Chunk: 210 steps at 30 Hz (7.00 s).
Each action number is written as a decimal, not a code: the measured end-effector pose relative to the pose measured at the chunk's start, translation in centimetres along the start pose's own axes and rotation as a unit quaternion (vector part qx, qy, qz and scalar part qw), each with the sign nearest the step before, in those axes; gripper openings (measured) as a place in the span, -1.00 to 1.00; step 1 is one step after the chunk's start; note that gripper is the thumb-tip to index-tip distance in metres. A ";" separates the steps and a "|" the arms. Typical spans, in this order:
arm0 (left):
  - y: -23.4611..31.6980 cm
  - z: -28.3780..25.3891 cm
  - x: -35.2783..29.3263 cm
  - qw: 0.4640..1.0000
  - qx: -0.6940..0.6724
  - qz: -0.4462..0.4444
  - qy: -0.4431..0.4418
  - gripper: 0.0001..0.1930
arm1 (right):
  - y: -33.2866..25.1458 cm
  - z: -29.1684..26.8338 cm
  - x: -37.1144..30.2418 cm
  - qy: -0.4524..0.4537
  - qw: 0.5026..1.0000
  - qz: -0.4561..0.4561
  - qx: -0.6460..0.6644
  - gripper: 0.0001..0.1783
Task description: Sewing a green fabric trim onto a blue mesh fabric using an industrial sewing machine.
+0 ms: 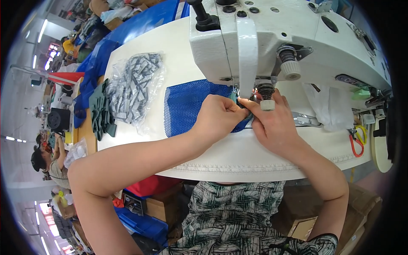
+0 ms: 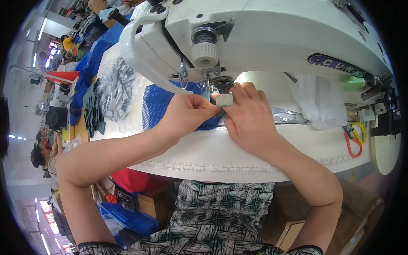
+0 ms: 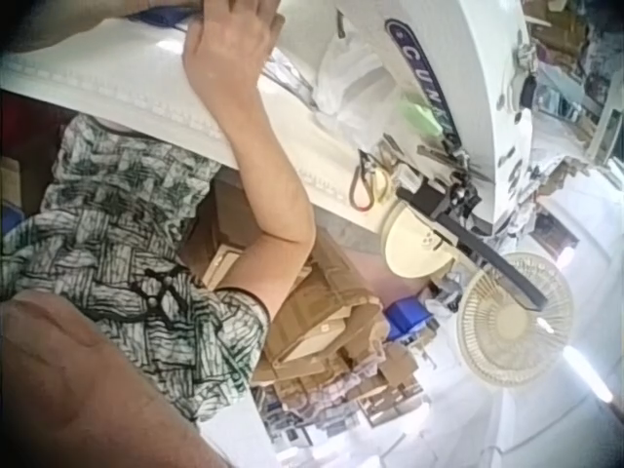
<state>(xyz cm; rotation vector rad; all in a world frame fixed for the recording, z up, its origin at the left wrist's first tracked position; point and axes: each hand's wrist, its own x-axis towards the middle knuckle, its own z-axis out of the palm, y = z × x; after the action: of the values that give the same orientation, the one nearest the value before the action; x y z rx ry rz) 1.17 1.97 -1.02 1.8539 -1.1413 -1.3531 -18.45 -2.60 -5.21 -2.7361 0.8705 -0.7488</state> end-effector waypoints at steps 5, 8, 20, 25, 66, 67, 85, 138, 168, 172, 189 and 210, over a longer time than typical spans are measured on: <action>-0.9 -0.2 -0.1 0.994 0.089 0.068 0.018 -0.73 | -0.4 -0.5 0.2 -0.030 1.000 -0.002 -0.005 -0.44; 0.1 -0.9 -0.6 0.984 0.159 0.084 -0.020 -0.77 | -0.1 -0.4 -0.3 -0.036 0.998 -0.020 -0.047 -0.45; -4.5 -2.7 1.5 0.799 0.314 0.504 0.095 -0.81 | 0.7 -0.9 -0.5 -0.025 0.997 -0.036 0.068 -0.49; -4.3 -1.1 0.2 0.841 0.278 0.454 0.096 -0.75 | 1.6 -0.2 -0.1 0.035 0.986 0.033 0.157 -0.48; -4.2 -1.9 0.1 0.830 0.311 0.452 0.098 -0.65 | 1.0 -0.6 0.0 -0.004 1.000 -0.010 0.025 -0.43; -4.0 -1.9 0.1 0.834 0.314 0.444 0.093 -0.65 | 1.1 -0.7 0.0 -0.004 1.000 -0.019 0.014 -0.43; -4.4 -2.0 0.3 0.825 0.299 0.470 0.095 -0.63 | 1.1 -0.7 0.1 0.010 0.998 -0.018 0.058 -0.48; -4.8 -1.8 0.0 0.853 0.274 0.439 0.070 -0.68 | -0.9 0.5 1.8 0.040 0.998 0.044 -0.019 -0.74; -4.7 -1.6 0.1 0.820 0.312 0.469 0.099 -0.62 | 1.7 0.0 0.1 -0.032 0.980 -0.037 -0.191 -0.50; -4.8 -1.5 0.2 0.820 0.314 0.467 0.104 -0.62 | 1.4 0.2 0.7 0.021 0.994 -0.048 -0.094 -0.49; -4.4 -2.2 0.1 0.825 0.308 0.467 0.081 -0.70 | 1.2 -0.2 0.1 -0.012 1.000 -0.020 -0.017 -0.41; -4.3 -3.9 1.5 0.830 0.293 0.473 0.037 -0.75 | 1.4 -0.5 0.0 -0.030 0.997 -0.036 -0.057 -0.34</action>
<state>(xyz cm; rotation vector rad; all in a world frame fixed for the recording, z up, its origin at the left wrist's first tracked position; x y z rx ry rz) 6.31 2.57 -3.97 1.2709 -2.1889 -0.3594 -19.42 -3.74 -5.26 -2.8877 0.8311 -0.6454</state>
